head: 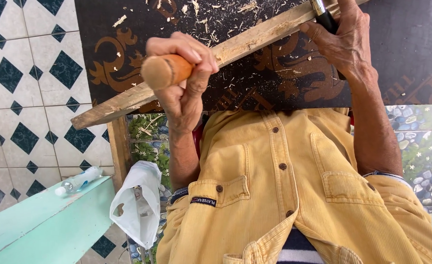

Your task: Using a hammer and chisel to carve and shape a long piece of wood on a workbench.

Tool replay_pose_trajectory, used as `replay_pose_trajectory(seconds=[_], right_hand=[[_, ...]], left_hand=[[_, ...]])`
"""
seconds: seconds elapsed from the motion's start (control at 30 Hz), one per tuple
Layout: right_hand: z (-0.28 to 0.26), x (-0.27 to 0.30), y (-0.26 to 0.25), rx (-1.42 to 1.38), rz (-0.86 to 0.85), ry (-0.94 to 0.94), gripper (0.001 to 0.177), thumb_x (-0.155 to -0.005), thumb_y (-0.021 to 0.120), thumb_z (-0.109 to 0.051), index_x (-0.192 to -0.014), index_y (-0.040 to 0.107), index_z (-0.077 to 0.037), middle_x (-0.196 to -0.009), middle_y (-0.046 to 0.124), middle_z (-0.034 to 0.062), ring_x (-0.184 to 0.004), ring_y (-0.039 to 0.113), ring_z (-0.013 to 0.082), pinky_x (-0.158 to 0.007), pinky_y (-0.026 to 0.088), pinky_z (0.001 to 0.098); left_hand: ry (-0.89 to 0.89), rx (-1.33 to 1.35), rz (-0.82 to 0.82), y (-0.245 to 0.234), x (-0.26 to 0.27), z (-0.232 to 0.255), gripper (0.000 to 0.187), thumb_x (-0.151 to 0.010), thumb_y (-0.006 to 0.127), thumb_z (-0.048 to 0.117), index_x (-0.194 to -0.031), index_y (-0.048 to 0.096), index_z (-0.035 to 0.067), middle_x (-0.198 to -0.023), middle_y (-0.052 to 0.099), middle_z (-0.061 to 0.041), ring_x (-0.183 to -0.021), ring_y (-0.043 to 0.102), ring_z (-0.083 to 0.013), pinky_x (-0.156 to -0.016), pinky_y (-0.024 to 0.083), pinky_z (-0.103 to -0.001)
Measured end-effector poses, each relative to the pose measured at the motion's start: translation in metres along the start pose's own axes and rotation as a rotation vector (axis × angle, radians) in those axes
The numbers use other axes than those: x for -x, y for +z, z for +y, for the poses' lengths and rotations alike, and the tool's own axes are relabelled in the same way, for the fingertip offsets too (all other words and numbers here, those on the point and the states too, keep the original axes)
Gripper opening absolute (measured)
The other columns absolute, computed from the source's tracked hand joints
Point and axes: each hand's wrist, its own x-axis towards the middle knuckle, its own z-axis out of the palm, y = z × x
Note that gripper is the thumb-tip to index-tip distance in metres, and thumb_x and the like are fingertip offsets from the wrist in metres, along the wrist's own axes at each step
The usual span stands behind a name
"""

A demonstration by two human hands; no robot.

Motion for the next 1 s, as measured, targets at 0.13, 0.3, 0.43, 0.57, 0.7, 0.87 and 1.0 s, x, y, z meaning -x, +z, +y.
replay_pose_trajectory(seconds=[0.13,0.3,0.43,0.57,0.7,0.87,1.0], right_hand=[[0.001,-0.001,0.000,0.036,0.020,-0.016,0.061,-0.121,0.073,-0.038,-0.166,0.045,-0.008,-0.106,0.061,0.0167,-0.081,0.056,0.0290,-0.069,0.044,0.0474],[-0.001,0.000,0.003,-0.014,0.025,-0.065,0.060,-0.121,0.075,-0.030,-0.164,0.043,-0.006,-0.126,0.066,0.0244,-0.104,0.069,0.0443,-0.079,0.054,0.0560],[0.007,0.002,0.003,0.016,0.021,-0.003,0.063,-0.122,0.078,-0.032,-0.168,0.041,-0.011,-0.099,0.060,0.0185,-0.084,0.065,0.0391,-0.070,0.049,0.0590],[0.007,0.002,0.003,0.042,0.029,-0.034,0.061,-0.123,0.078,-0.031,-0.167,0.044,-0.007,-0.104,0.060,0.0193,-0.085,0.064,0.0381,-0.069,0.047,0.0515],[0.006,0.003,0.003,0.024,0.017,-0.007,0.063,-0.122,0.077,-0.034,-0.169,0.042,-0.010,-0.097,0.053,0.0159,-0.078,0.054,0.0348,-0.068,0.040,0.0569],[-0.015,-0.004,-0.007,0.004,-0.018,0.074,0.063,-0.122,0.074,-0.036,-0.171,0.043,-0.011,-0.086,0.053,0.0126,-0.070,0.052,0.0245,-0.064,0.044,0.0467],[-0.021,-0.005,-0.007,-0.005,-0.022,0.037,0.064,-0.122,0.070,-0.040,-0.172,0.041,-0.012,-0.086,0.054,0.0135,-0.073,0.057,0.0261,-0.065,0.046,0.0491]], left_hand=[[-0.001,-0.127,0.056,0.009,-0.009,0.014,0.016,-0.108,0.060,0.019,-0.110,0.045,0.014,-0.090,0.050,-0.007,-0.076,0.055,-0.0200,-0.071,0.053,-0.033],[0.002,-0.134,0.083,0.007,-0.005,0.004,0.017,-0.109,0.059,0.022,-0.110,0.044,0.015,-0.089,0.050,-0.007,-0.076,0.055,-0.0205,-0.075,0.051,-0.034],[0.055,-0.098,0.100,0.007,-0.002,-0.003,0.017,-0.107,0.062,0.017,-0.111,0.045,0.015,-0.088,0.050,-0.006,-0.076,0.053,-0.0193,-0.070,0.052,-0.032],[0.067,-0.115,0.122,0.010,-0.002,-0.005,0.020,-0.105,0.065,0.019,-0.108,0.046,0.015,-0.085,0.051,-0.004,-0.074,0.053,-0.0176,-0.069,0.048,-0.030],[0.061,-0.127,0.135,0.001,0.007,-0.020,0.023,-0.102,0.071,0.018,-0.113,0.050,0.018,-0.095,0.053,0.000,-0.081,0.055,-0.0149,-0.075,0.050,-0.028],[0.063,-0.061,0.147,-0.007,0.017,-0.039,0.025,-0.102,0.074,0.016,-0.115,0.054,0.021,-0.100,0.056,0.004,-0.087,0.056,-0.0142,-0.082,0.051,-0.028],[-0.043,0.057,0.073,-0.004,0.021,-0.041,0.017,-0.108,0.070,0.020,-0.120,0.058,0.022,-0.106,0.057,0.005,-0.095,0.054,-0.0126,-0.086,0.049,-0.027]])
